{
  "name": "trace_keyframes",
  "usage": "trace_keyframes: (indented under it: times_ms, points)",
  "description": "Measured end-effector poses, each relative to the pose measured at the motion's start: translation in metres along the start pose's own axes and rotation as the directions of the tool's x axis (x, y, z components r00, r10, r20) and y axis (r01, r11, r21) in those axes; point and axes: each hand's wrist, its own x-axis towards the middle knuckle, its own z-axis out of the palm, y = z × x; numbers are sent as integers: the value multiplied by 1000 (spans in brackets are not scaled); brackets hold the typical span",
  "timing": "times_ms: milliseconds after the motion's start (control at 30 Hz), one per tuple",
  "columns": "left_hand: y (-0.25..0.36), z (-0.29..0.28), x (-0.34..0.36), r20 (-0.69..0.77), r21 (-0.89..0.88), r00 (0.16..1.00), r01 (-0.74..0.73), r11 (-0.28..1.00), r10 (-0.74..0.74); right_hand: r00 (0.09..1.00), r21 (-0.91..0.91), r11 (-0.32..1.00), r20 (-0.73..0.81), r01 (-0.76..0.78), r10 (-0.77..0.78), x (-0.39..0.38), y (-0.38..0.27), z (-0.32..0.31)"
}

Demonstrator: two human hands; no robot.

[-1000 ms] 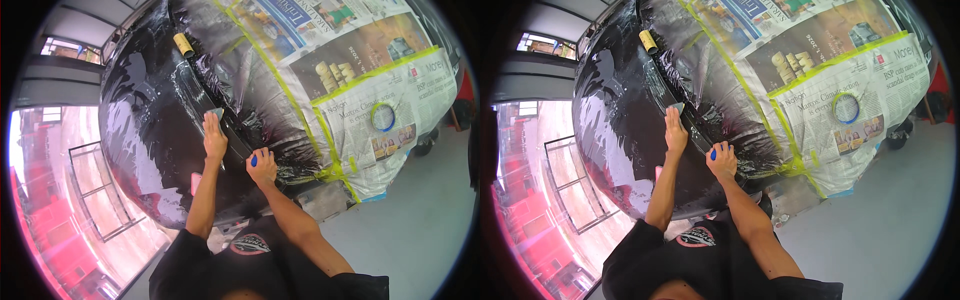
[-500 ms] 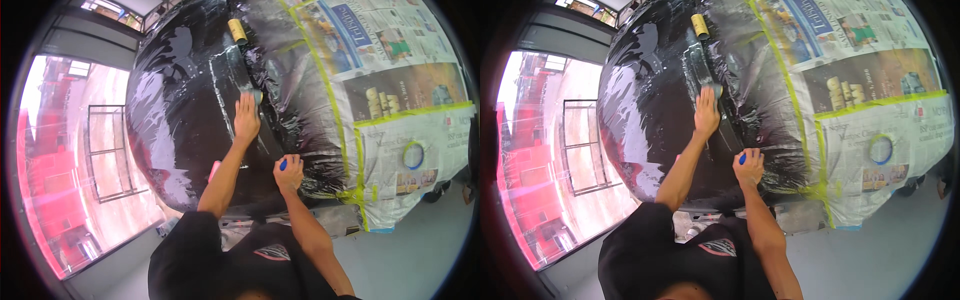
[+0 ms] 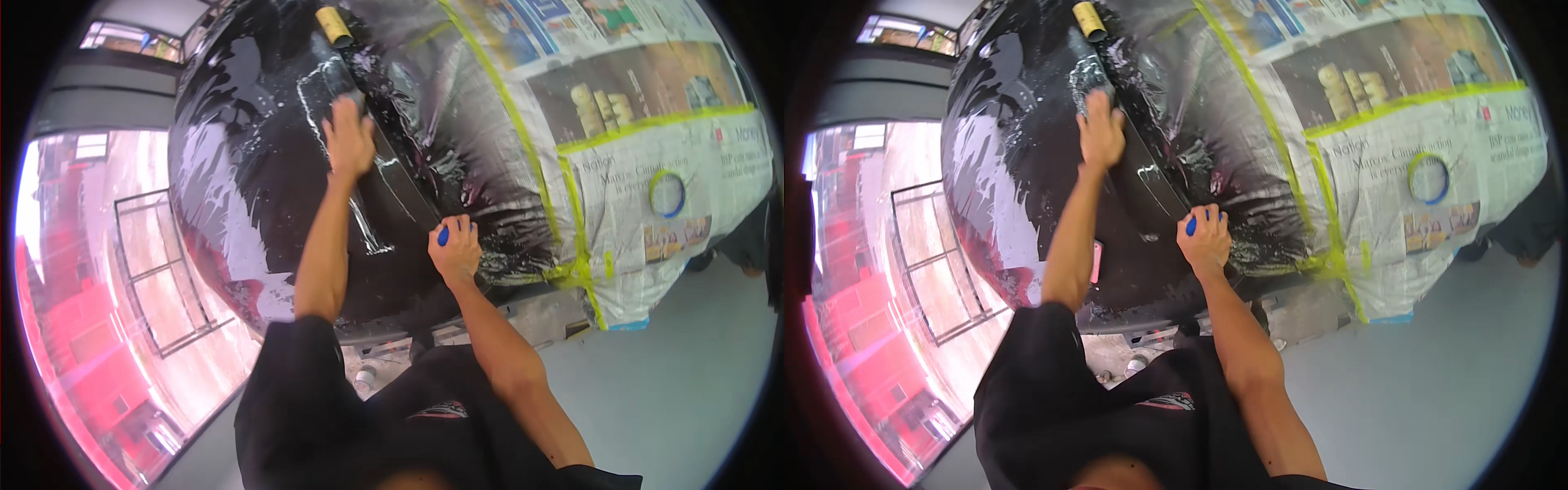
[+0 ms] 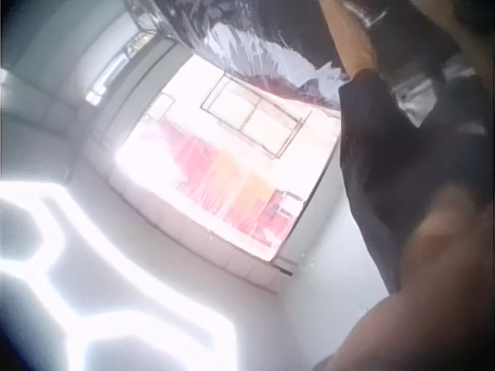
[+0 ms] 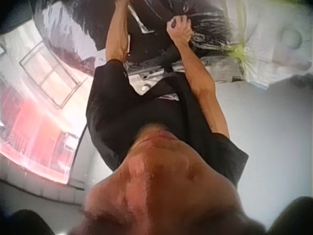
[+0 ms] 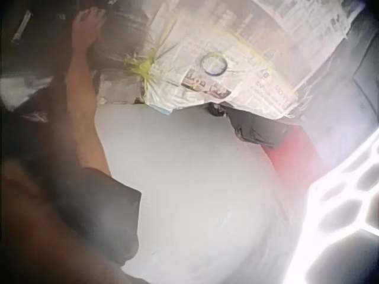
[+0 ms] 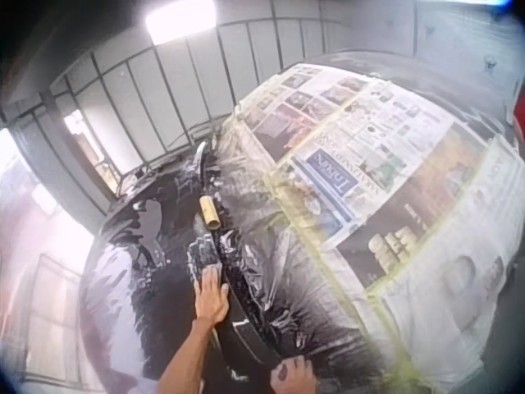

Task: The person sands the surface of a vehicle part with a block, applying water from a spray bottle.

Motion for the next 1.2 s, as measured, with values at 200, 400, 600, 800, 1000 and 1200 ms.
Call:
trace_keyframes:
  times_ms: [200,400,600,800,1000,1200]
  points:
    - [74,37,-95,113,-129,986,-107,986,122,992,-61,992,62,-106,110,0,29,-6]
    - [29,0,-61,91,-52,986,-136,989,140,997,-43,998,53,-53,55,0,5,-3]
    - [60,34,-76,99,-76,993,-61,995,68,998,-8,999,30,-52,52,3,16,-4]
    - [62,12,-88,114,-143,979,-150,978,167,996,-64,995,27,-77,79,1,19,-9]
    - [-12,32,-10,-21,138,998,-52,989,56,997,37,999,66,-33,31,-3,-4,-2]
    - [99,16,-202,249,-293,943,-142,945,219,992,-68,991,44,-119,122,-2,26,-6]
